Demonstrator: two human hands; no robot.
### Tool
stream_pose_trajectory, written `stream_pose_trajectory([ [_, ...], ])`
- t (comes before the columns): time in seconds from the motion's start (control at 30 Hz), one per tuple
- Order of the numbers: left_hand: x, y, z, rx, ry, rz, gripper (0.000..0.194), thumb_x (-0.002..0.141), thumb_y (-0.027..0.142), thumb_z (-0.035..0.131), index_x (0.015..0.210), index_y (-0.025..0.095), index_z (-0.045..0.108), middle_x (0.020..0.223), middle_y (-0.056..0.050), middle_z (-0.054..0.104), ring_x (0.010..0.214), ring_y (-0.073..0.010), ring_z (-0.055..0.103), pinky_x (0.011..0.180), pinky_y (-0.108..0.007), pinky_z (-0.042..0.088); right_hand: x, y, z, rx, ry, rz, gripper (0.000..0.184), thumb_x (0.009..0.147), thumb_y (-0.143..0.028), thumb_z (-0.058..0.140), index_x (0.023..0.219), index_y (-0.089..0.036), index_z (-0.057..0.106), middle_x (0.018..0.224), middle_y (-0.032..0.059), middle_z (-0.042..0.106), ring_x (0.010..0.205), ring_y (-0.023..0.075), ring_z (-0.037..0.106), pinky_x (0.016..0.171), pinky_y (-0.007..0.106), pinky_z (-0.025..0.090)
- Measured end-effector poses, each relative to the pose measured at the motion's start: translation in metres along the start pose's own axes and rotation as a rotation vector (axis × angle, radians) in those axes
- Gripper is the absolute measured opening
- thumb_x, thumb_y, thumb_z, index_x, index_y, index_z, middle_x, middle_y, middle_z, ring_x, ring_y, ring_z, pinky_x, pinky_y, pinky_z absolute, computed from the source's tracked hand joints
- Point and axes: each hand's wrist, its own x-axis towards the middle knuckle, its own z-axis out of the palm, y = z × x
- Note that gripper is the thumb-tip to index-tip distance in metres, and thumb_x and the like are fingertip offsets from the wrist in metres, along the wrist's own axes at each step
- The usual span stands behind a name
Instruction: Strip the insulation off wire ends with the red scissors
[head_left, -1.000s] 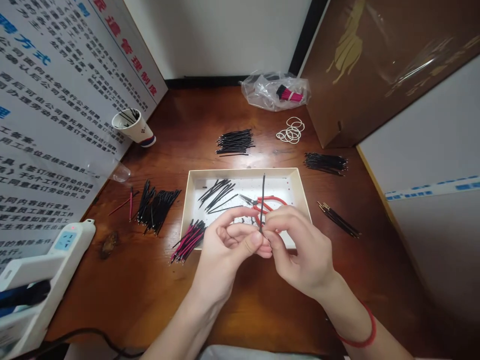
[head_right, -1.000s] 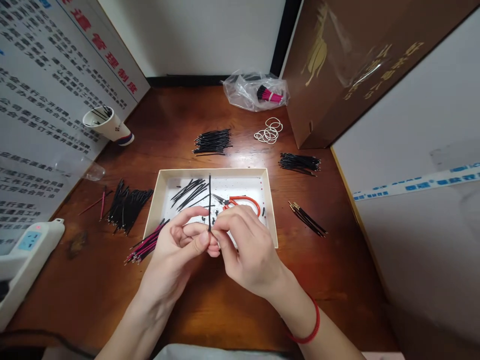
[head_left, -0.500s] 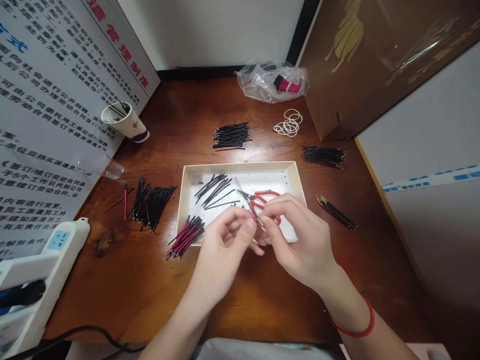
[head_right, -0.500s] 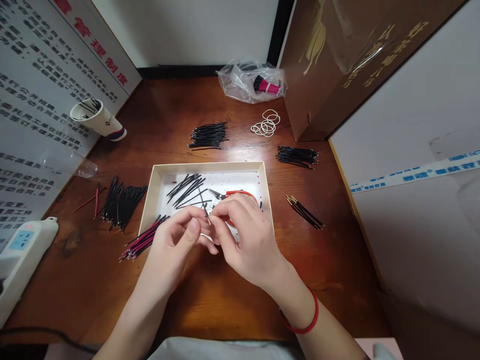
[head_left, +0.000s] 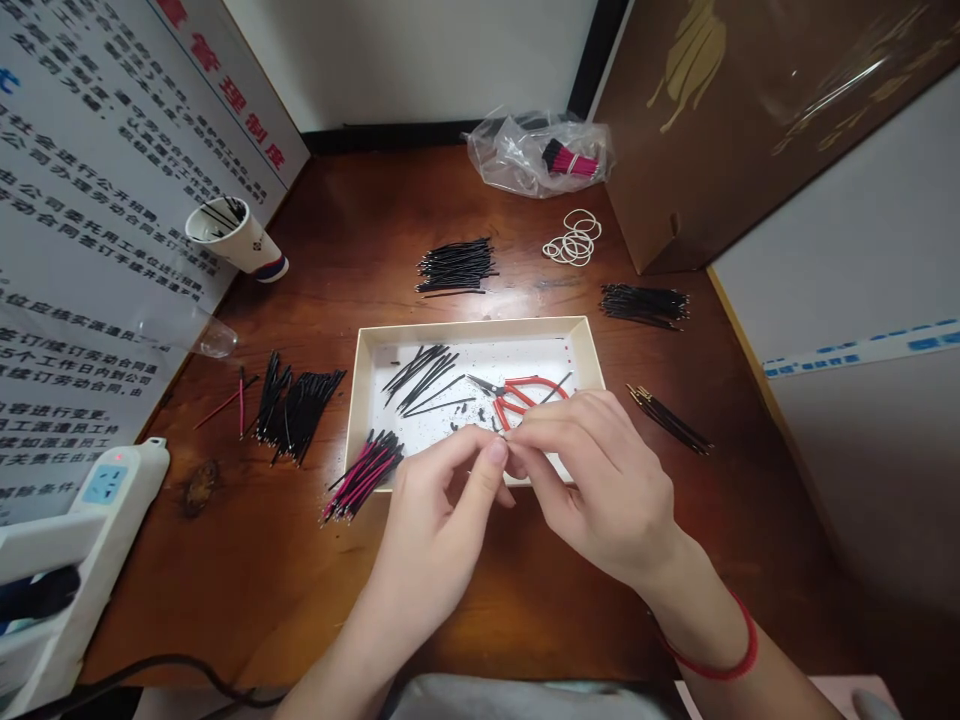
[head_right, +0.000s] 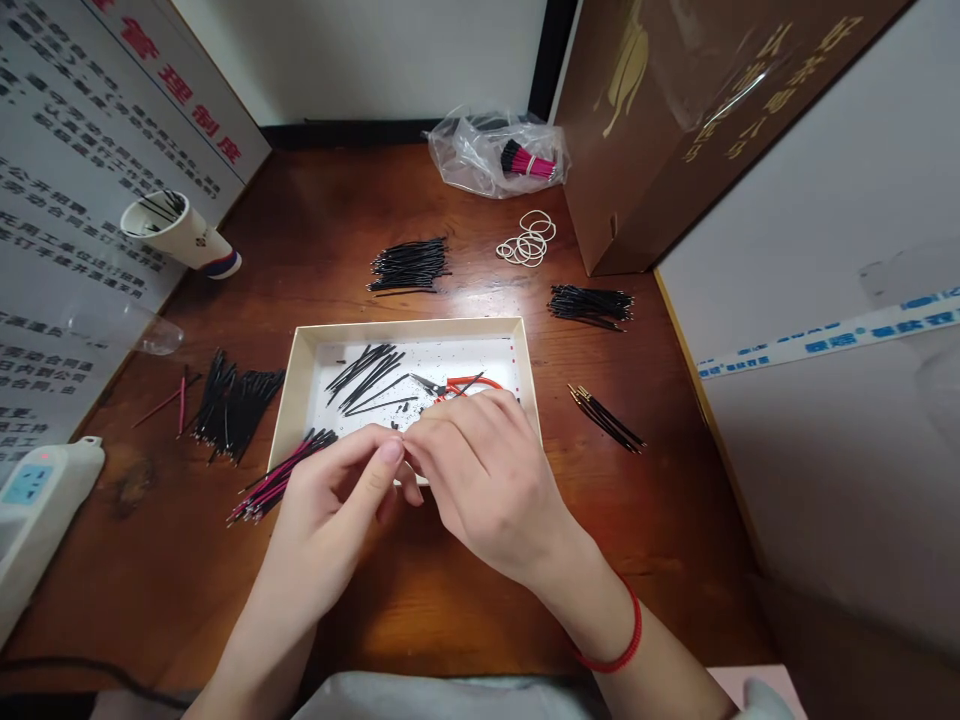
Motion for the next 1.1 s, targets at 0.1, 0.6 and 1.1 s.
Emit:
stream_pose_trajectory([
  [0.1, -0.002, -0.002, 0.002, 0.121, 0.062, 0.038, 0.032, 0.098, 0.025, 0.046, 0.069, 0.018, 0.056, 0.061, 0.004, 0.057, 0.057, -0.0099, 0.051, 0.055, -0.021, 0.039, -0.001, 0.000, 0.004, 0.013, 0.004, 0.010, 0.016, 0.089, -0.003, 0.058, 0.086, -0.018, 0.054, 0.076, 0.0028, 0.066, 0.070, 0.0152, 0.058, 0.071, 0.032, 0.044],
  [0.6, -0.002, -0.001, 0.004, 0.229, 0.141, 0.058, 0.029, 0.096, 0.020, 0.049, 0.070, 0.019, 0.059, 0.061, 0.004, 0.061, 0.055, -0.0094, 0.052, 0.053, -0.019, 0.038, -0.004, 0.005, 0.002, 0.098, -0.064, 0.159, 0.003, 0.097, -0.018, 0.052, 0.095, -0.018, 0.053, 0.086, 0.0070, 0.064, 0.082, 0.0195, 0.060, 0.073, 0.032, 0.050],
  [1.1, -0.008, -0.006, -0.003, 0.719, 0.073, 0.263, 0.024, 0.095, 0.011, 0.046, 0.079, 0.015, 0.064, 0.069, -0.003, 0.069, 0.061, -0.0167, 0.063, 0.059, -0.027, 0.039, -0.001, 0.004, -0.005, -0.077, -0.368, 0.049, 0.024, 0.102, -0.014, 0.042, 0.082, -0.015, 0.056, 0.069, 0.0006, 0.057, 0.062, 0.0146, 0.048, 0.061, 0.028, 0.038],
])
